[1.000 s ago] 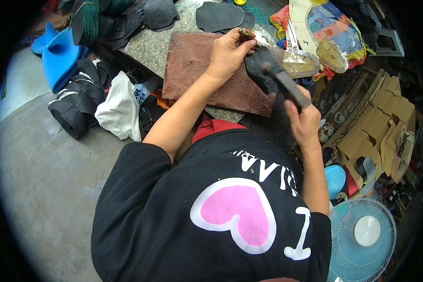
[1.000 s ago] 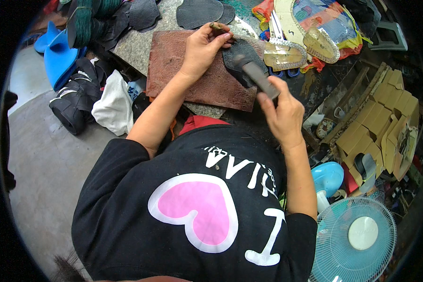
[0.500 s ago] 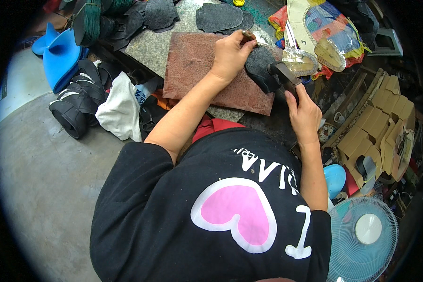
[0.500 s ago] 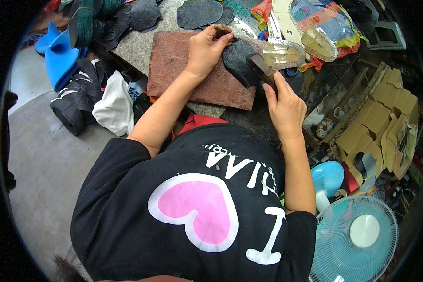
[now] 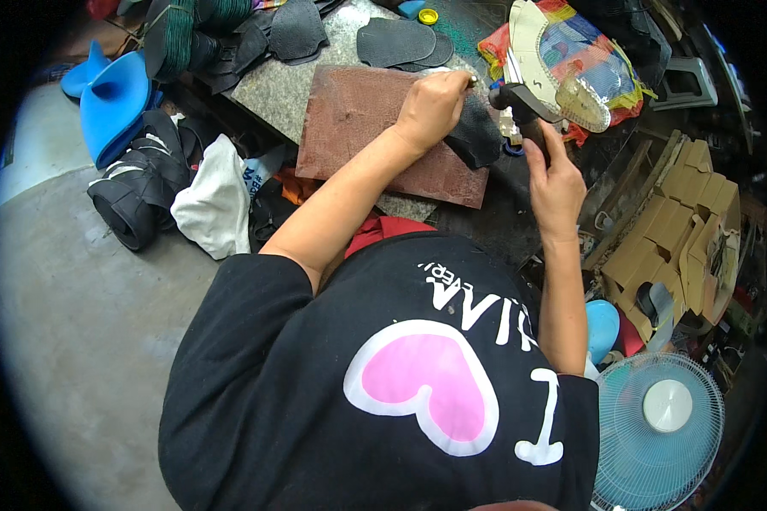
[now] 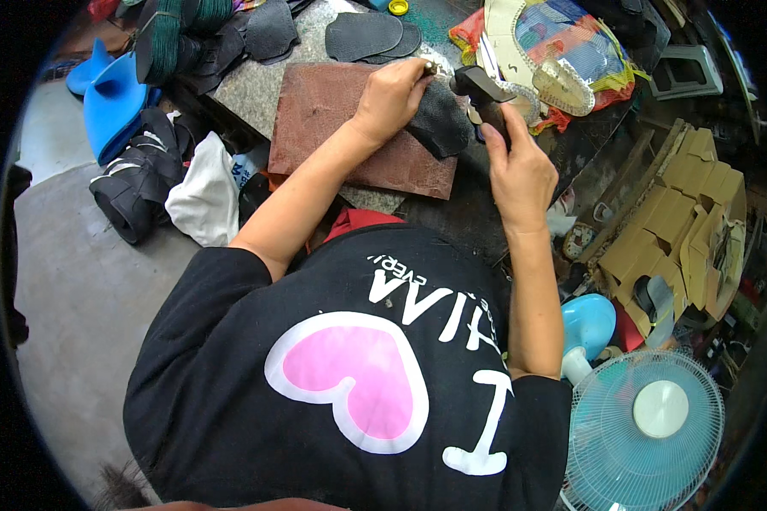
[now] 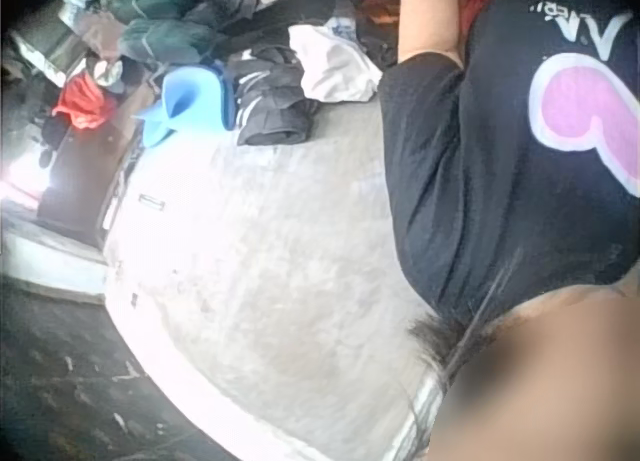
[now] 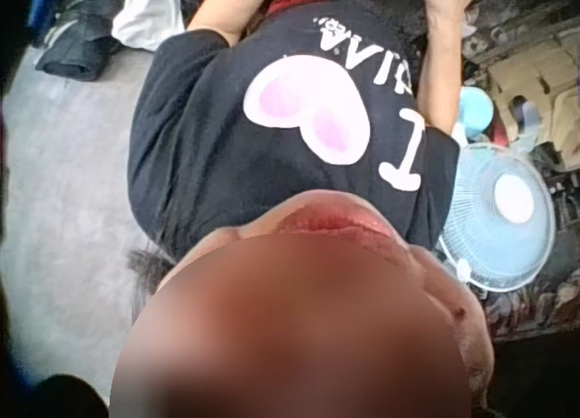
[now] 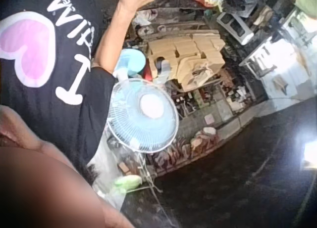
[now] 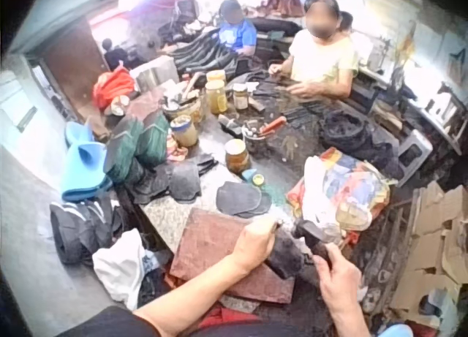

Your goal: The person repeatedly uses a hammer to tap a small metal tool against a black shoe sole placed on a wooden block. They adjust the sole and tool between taps, working on the same piece throughout the clip.

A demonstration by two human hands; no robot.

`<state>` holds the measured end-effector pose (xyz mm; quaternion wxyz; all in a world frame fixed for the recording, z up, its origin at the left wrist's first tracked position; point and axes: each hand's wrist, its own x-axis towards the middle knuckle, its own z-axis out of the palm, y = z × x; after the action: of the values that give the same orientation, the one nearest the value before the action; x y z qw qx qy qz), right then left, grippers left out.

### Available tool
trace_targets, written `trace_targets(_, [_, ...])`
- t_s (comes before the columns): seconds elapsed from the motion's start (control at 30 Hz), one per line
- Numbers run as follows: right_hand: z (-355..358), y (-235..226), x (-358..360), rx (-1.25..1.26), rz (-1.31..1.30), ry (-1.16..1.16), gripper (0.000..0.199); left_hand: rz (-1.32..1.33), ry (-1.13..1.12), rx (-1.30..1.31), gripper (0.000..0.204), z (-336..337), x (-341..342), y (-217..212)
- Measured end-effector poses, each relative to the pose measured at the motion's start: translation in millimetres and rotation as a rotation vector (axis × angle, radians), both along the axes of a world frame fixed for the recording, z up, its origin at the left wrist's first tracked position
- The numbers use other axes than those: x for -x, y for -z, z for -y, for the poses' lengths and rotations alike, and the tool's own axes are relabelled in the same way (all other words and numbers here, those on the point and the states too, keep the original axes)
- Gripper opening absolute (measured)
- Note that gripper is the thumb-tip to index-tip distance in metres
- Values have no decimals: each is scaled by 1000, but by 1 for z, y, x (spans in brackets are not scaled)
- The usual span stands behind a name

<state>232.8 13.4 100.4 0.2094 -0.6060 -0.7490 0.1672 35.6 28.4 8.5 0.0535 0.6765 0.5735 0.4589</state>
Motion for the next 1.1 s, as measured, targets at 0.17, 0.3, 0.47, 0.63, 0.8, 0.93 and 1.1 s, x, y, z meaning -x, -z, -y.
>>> trace_targets(0.17, [0, -16, -13, -150, -621, -112, 37, 11, 7, 6, 11, 1, -1, 4])
trace_targets(0.3, [-2, -10, 6, -427, -238, -269, 36, 10, 33, -23, 10, 1, -2, 6])
trace_targets(0.47, [15, 19, -7, -77, -91, -196, 37, 245, -52, 76, 10, 7, 2, 16])
trace_targets(0.63, [44, 39, -11, -43, 42, -485, 46, 769, 14, 229, 8, 3, 10, 24])
trace_targets(0.8, [23, 39, 2, -212, -204, -448, 30, 785, 6, 201, 7, 13, 8, 12])
trace_targets(0.93, [-14, 45, 16, -246, -82, -208, 24, 690, 35, 150, 8, 20, 5, 1])
trace_targets(1.1, [-20, 67, 31, 223, -271, -92, 25, 1223, 85, 211, 10, 20, -2, -5])
